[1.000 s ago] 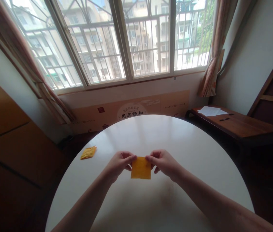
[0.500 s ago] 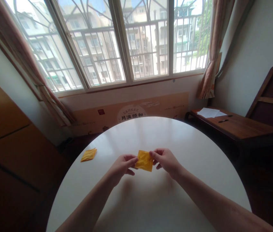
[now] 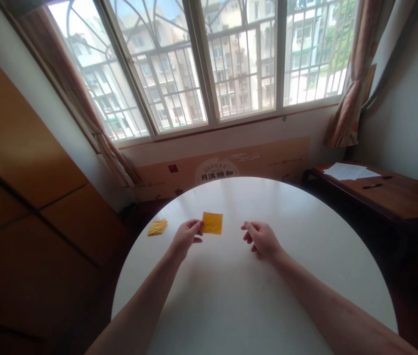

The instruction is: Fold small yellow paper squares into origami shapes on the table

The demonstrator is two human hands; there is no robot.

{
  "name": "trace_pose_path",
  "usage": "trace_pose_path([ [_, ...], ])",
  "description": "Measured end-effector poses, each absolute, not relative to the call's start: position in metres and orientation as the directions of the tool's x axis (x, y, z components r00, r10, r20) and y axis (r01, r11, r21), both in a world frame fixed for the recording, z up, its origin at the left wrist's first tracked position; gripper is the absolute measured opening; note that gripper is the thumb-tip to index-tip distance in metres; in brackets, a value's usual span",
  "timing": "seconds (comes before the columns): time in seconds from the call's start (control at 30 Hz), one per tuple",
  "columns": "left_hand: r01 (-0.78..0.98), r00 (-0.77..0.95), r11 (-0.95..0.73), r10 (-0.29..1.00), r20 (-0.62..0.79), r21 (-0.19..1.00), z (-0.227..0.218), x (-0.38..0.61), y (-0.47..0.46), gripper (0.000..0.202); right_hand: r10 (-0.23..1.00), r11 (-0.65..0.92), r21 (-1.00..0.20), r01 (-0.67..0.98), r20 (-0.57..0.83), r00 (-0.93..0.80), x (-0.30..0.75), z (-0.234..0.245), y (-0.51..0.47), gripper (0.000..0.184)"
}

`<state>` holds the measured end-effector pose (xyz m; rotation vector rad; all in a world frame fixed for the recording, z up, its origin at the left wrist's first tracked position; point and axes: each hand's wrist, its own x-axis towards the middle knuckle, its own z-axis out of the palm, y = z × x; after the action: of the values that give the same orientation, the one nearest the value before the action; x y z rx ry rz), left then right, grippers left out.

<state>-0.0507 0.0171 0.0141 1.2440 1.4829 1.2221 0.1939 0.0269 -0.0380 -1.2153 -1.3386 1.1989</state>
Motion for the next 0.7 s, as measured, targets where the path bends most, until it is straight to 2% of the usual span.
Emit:
trace_pose_path([
  [0.2,0.259,-0.451,0.098,0.892,0.031,0.961,0.044,-0.116,0.042,0.023,0.995,0.075,-0.988,0.135,0.065,-0.070,0.195,-0.041,0.027,0.040],
  [0.4,0.203,-0.644,0.387,0.745,-0.175,0.900,0.061,-0.193,0.049,0.031,0.989,0.136,-0.965,0.224,0.120,-0.086,0.190,-0.042,0.024,0.042],
  [0.57,0.122,-0.744,0.508,0.615,-0.261,0.853,0.058,-0.231,0.043,0.035,0.984,0.167,-0.947,0.273,0.143,-0.106,0.191,-0.044,0.025,0.043],
  [0.7,0.141,-0.773,0.483,0.599,-0.208,0.864,0.049,-0.238,0.050,0.035,0.982,0.179,-0.937,0.300,0.150,-0.116,0.192,-0.044,0.025,0.043],
])
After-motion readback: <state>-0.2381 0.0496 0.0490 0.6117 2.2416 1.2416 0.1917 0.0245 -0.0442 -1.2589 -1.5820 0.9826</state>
